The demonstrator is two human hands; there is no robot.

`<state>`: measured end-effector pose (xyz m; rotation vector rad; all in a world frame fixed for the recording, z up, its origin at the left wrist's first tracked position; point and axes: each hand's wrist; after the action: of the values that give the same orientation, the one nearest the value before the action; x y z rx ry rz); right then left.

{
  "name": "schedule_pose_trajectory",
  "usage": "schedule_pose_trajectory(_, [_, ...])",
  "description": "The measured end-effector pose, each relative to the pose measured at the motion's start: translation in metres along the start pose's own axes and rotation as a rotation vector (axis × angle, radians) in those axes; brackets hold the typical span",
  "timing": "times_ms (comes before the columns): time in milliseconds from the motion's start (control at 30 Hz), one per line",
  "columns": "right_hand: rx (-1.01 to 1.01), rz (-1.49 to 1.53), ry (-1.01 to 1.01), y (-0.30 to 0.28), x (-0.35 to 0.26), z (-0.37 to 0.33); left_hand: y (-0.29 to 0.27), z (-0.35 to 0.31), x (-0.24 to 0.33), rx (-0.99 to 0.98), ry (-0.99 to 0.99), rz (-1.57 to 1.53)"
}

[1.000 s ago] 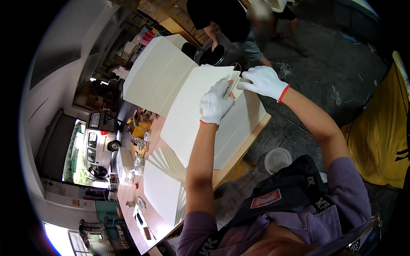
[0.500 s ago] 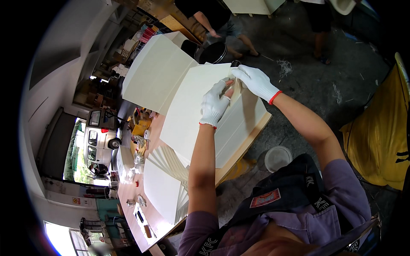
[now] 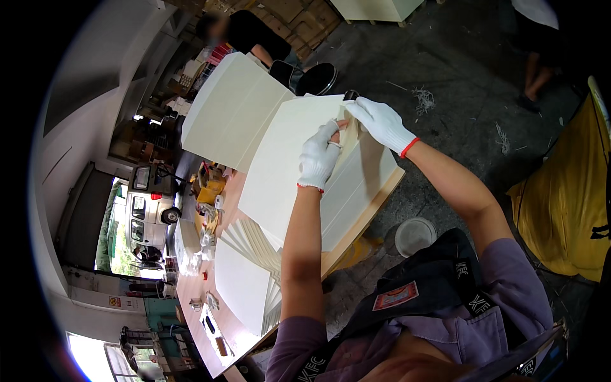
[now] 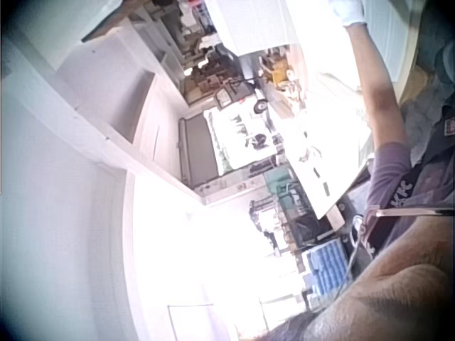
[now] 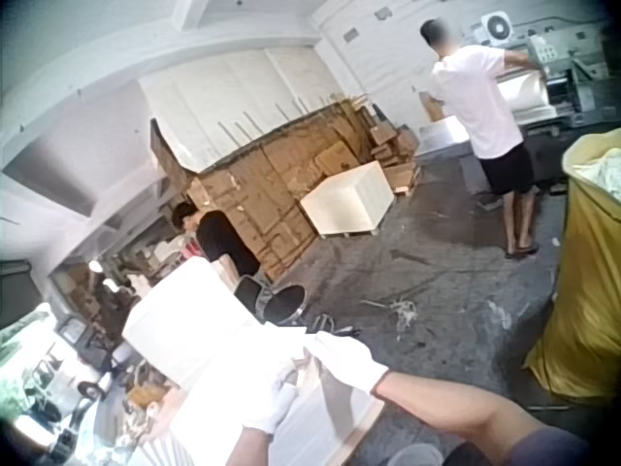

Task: The person sands the edges of white rectangular panels using a sanding block. They repeatedly pick up a panel, sand its edges, and place it back on the table. The task is performed one panel at a time in a repetitive cycle.

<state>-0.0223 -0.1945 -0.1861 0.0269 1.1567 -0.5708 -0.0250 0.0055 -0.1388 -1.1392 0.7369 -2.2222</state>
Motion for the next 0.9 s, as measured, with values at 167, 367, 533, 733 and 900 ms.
schedule_pose_trajectory(167, [0.024, 0.028, 0.010, 0.004, 0.003, -0.002, 0.000, -0.002, 0.004, -0.062, -0.033, 0.102])
schedule_pose_trajectory(367, [0.021, 0.036, 0.023, 0.004, 0.002, -0.002, -0.001, -0.002, 0.005, -0.074, -0.061, 0.106])
schedule_pose_trajectory(533, [0.020, 0.037, 0.015, 0.001, -0.002, -0.004, 0.003, -0.003, 0.001, 0.038, -0.002, -0.001])
schedule_pose_trajectory(733, [0.064, 0.054, -0.004, 0.008, 0.009, -0.003, 0.000, -0.003, 0.007, -0.035, 0.033, 0.119])
schedule_pose_trajectory(900, [0.040, 0.045, 0.027, 0.007, 0.007, -0.003, -0.002, -0.005, 0.011, -0.047, 0.000, 0.175])
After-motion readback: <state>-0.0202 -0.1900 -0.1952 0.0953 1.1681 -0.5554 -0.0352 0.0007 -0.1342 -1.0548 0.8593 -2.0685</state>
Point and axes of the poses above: each hand's wrist, its own z-axis towards the middle knuckle, its own y-axis out of the palm, x = y × z, and after that the axes turned 15 degrees about x, right-handed
